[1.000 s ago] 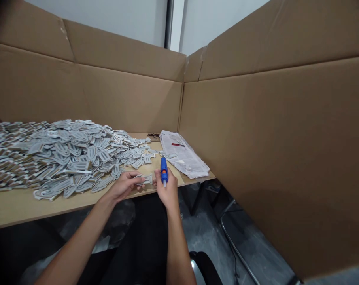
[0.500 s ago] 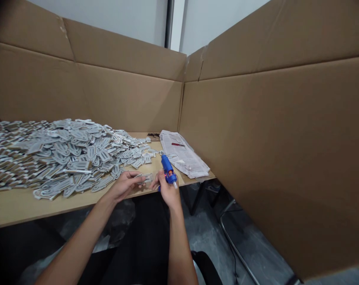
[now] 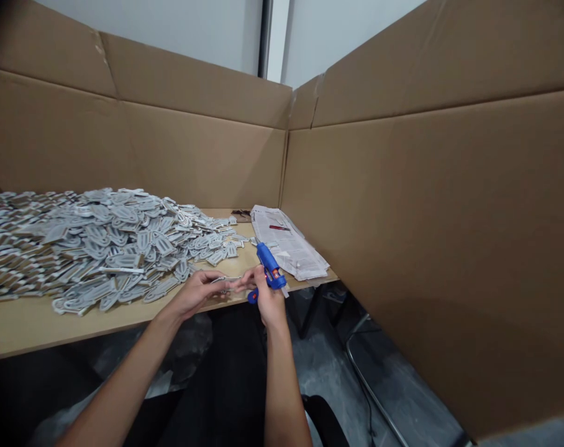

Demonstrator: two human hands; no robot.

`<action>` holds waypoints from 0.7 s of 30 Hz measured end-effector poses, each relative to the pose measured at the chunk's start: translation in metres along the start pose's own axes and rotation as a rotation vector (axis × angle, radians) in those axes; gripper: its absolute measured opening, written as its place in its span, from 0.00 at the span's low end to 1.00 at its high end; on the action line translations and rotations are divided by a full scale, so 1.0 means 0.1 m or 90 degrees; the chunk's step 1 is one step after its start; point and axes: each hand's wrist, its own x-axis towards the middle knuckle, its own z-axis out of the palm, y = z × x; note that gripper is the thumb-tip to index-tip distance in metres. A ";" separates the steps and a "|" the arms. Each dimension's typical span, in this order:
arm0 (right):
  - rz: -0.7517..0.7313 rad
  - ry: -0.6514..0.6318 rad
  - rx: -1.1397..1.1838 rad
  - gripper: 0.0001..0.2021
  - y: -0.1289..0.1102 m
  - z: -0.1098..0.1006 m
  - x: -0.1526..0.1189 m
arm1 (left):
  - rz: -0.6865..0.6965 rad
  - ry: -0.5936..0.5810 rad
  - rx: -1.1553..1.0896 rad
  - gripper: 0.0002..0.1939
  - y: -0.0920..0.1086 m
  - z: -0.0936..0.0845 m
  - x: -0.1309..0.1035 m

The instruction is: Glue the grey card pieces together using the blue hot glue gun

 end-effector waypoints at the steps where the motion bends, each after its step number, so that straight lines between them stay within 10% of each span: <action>1: 0.025 -0.010 -0.023 0.30 -0.02 -0.01 -0.01 | -0.002 0.008 -0.009 0.13 -0.01 0.00 0.01; 12: -0.032 0.086 -0.241 0.20 0.10 -0.11 0.01 | 0.002 0.019 0.016 0.13 -0.02 -0.01 0.02; 21: -0.051 0.045 -0.123 0.10 0.13 0.02 0.00 | 0.012 -0.008 0.037 0.11 0.00 -0.02 0.00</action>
